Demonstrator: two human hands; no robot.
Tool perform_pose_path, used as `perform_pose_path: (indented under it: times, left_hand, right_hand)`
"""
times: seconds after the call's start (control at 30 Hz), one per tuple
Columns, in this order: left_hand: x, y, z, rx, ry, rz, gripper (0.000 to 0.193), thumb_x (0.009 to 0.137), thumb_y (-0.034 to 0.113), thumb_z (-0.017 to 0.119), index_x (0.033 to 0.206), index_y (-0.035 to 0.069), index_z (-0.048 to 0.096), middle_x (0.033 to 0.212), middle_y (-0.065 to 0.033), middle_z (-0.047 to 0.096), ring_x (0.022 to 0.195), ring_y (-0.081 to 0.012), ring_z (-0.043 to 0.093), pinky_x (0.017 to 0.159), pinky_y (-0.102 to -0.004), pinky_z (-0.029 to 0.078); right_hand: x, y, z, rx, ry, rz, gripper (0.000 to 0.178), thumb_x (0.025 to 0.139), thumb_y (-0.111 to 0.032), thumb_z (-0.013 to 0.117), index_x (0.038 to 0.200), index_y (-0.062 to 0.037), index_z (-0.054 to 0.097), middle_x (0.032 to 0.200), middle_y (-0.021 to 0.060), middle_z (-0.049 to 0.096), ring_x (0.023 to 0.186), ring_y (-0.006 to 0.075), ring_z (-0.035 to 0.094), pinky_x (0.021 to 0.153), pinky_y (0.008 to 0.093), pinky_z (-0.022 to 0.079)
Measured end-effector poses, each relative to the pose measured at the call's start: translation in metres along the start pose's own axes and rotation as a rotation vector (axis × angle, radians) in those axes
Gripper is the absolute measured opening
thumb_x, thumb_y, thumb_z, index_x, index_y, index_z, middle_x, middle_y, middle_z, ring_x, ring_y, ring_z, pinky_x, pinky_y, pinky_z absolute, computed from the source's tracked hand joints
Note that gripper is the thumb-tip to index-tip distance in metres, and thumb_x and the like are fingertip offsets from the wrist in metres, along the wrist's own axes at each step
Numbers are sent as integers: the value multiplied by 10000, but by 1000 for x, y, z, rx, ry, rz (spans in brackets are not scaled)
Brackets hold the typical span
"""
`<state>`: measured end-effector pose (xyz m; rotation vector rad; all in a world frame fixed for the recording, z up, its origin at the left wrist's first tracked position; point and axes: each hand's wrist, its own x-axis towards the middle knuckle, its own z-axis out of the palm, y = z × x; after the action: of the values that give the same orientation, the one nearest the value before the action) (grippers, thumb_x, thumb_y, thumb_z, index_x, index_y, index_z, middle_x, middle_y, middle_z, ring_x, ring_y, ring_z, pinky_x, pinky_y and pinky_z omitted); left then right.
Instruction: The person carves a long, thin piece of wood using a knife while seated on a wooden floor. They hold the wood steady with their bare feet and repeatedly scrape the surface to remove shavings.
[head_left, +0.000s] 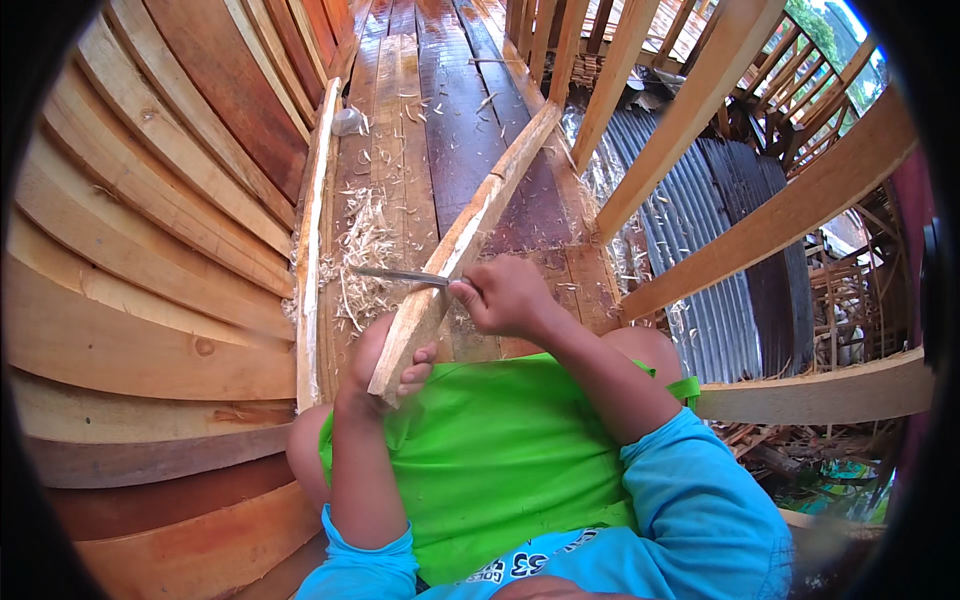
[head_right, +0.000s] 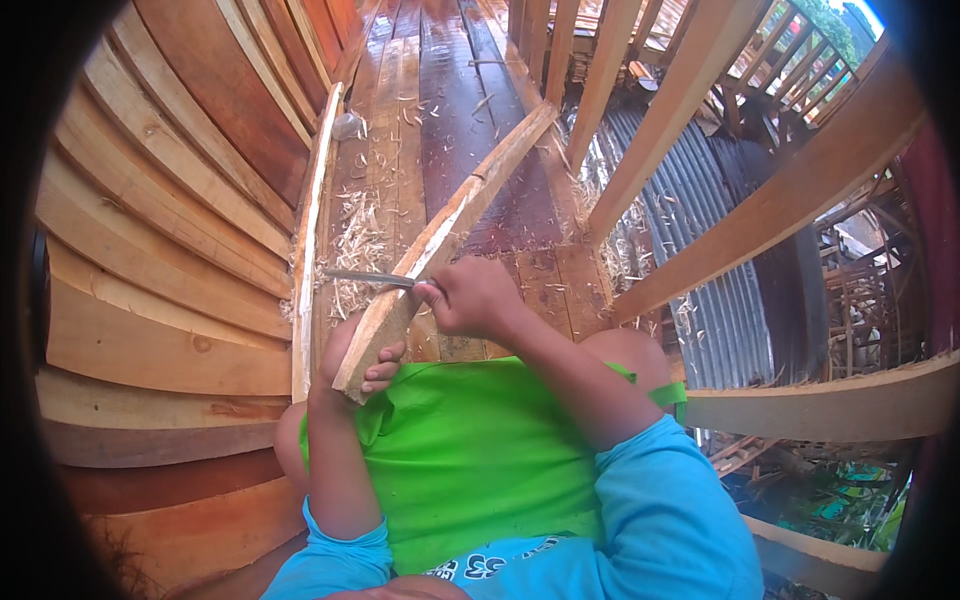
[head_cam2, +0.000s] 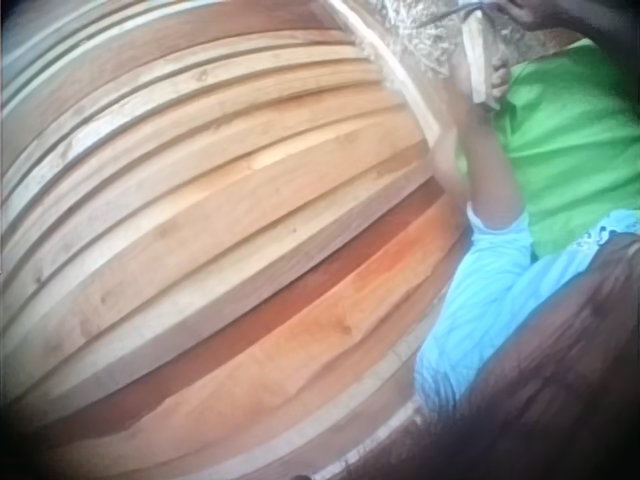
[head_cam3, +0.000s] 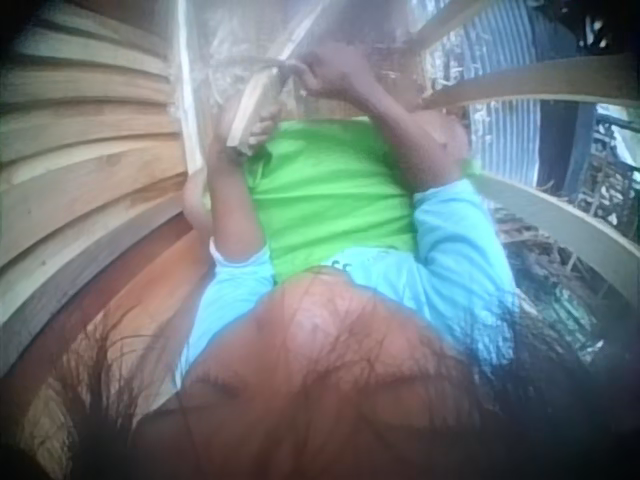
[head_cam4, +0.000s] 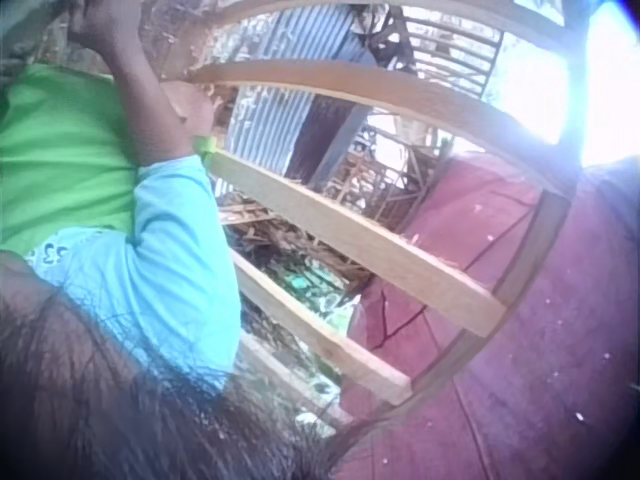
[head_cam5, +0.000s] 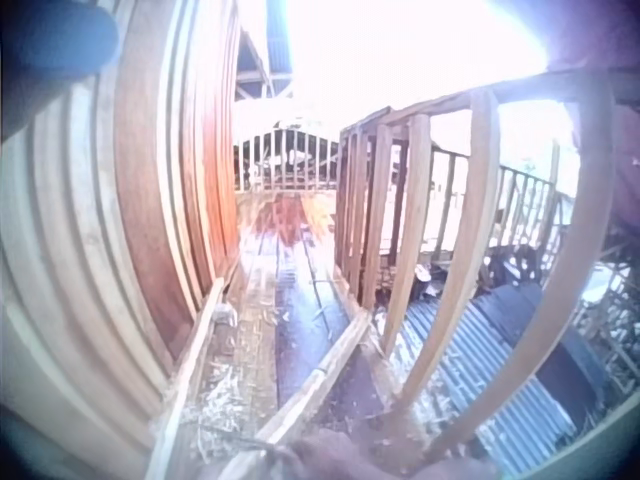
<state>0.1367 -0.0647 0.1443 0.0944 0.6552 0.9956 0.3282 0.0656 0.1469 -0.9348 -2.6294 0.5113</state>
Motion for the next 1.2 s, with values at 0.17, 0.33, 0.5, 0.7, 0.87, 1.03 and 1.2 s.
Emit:
perform_pose_path:
  times: [0.17, 0.33, 0.5, 0.7, 0.87, 1.03, 1.2]
  left_hand:
    - [4, -1, 6, -26, 4, -31, 364, 1010, 363, 295, 1220, 111, 452, 730, -90, 491, 448, -140, 460, 323, -251, 361]
    - [1, 2, 5, -22, 50, -11, 398, 1016, 389, 270, 1204, 95, 462, 700, -89, 458, 424, -143, 434, 301, -243, 366]
    - [4, 1, 4, -21, -3, -22, 385, 1007, 375, 290, 1245, 112, 441, 730, -93, 482, 445, -134, 444, 317, -248, 350]
    - [-1, 2, -2, -138, -16, -28, 395, 1009, 370, 289, 1273, 101, 407, 726, -83, 453, 450, -128, 434, 312, -251, 359]
    - [-4, 10, -10, -277, -128, -53, 412, 1013, 342, 290, 1269, 35, 388, 753, -96, 443, 482, -129, 444, 353, -241, 406]
    - [-6, 11, -9, -386, -164, -60, 404, 1012, 341, 296, 1285, 54, 377, 773, -100, 442, 491, -128, 442, 367, -241, 417]
    - [2, 7, -7, -124, -79, -9, 371, 1006, 344, 301, 1283, 112, 384, 751, -86, 435, 496, -130, 437, 355, -243, 390]
  right_hand:
    - [20, 70, -12, 2, -11, 384, 375, 903, -419, 514, 808, -125, 727, 694, 166, 655, 699, 371, 651, 675, 485, 510]
    - [16, 32, -1, 31, -32, 180, 375, 908, -404, 502, 805, -133, 739, 734, 154, 675, 729, 353, 665, 719, 463, 526]
    - [29, 72, -11, -31, 42, 506, 369, 891, -412, 507, 802, -143, 745, 749, 142, 686, 745, 346, 678, 726, 448, 539]
    - [15, 43, 15, 6, 70, 36, 381, 869, -441, 546, 717, -121, 687, 598, 136, 609, 609, 365, 627, 575, 489, 483]
    - [20, 36, 27, 1, 231, 34, 377, 845, -429, 573, 655, -109, 637, 588, 138, 600, 597, 369, 621, 551, 480, 478]
    - [20, 25, 31, -56, 283, 93, 358, 842, -408, 583, 651, -110, 636, 597, 145, 602, 611, 369, 625, 538, 469, 475]
    - [20, 75, 45, 311, 772, 322, 297, 872, -315, 541, 765, -66, 663, 671, 191, 635, 655, 378, 640, 597, 460, 490]
